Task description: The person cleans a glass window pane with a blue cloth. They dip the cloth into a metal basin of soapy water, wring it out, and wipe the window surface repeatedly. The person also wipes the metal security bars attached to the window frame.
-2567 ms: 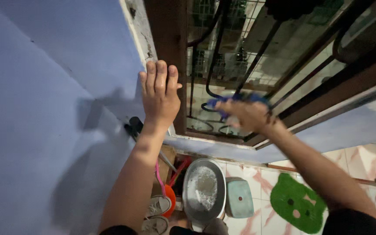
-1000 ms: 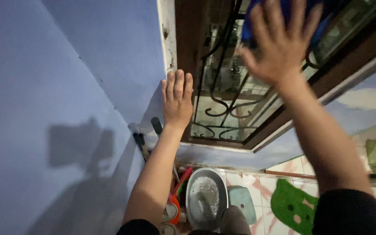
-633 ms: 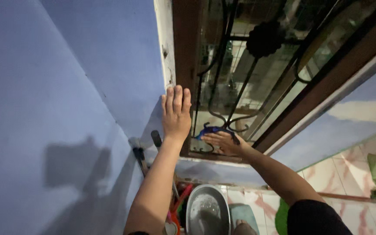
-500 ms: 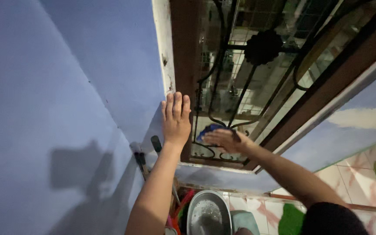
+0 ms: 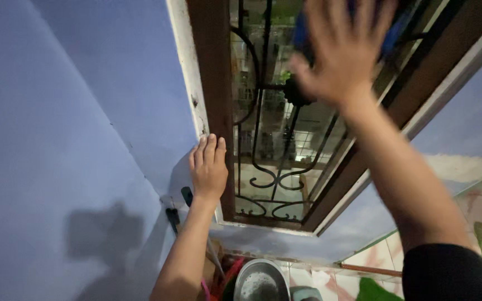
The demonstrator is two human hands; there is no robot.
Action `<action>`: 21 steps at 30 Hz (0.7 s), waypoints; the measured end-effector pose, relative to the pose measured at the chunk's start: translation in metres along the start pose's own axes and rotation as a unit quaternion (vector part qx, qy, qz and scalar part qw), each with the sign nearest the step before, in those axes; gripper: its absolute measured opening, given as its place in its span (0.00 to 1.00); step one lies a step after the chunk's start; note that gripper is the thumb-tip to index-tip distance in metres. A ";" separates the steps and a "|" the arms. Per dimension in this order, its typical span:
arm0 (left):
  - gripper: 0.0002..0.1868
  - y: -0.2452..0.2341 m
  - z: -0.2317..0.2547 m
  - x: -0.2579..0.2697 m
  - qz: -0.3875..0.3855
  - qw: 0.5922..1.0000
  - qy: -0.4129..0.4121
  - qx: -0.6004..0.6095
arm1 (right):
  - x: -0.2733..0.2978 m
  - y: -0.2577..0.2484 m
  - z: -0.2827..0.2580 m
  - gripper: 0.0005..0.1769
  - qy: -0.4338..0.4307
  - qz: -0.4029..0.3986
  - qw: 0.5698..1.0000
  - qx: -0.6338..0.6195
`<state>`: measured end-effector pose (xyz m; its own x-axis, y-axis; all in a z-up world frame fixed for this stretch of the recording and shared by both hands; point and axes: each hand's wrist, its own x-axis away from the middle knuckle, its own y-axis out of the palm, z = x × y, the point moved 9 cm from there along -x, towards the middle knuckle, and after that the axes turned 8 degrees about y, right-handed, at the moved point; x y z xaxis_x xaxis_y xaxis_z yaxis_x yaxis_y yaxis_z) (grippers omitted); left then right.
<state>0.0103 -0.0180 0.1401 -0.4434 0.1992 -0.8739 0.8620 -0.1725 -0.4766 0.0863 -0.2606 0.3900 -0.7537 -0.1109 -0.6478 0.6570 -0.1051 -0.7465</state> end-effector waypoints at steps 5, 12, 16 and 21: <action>0.21 -0.024 -0.010 -0.034 0.046 0.998 -0.023 0.024 | 0.125 0.138 -0.113 0.40 -0.275 -0.063 0.958 -0.054; 0.32 -0.034 -0.014 -0.059 0.058 0.997 0.002 -0.048 | 0.253 0.245 -0.148 0.47 -0.541 -0.119 0.831 -0.051; 0.33 -0.028 -0.018 -0.057 0.069 0.997 0.010 -0.033 | 0.179 0.169 -0.144 0.54 -0.495 -0.192 0.847 -0.024; 0.32 -0.028 -0.016 -0.055 0.058 0.998 -0.001 -0.033 | 0.045 -0.016 -0.082 0.37 -0.298 0.125 0.942 0.086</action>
<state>0.0144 -0.0092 0.2033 -0.3405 0.1804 -0.9228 0.9215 -0.1309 -0.3656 0.0407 -0.1824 0.3604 -0.4663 -0.6830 -0.5622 0.8448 -0.1553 -0.5120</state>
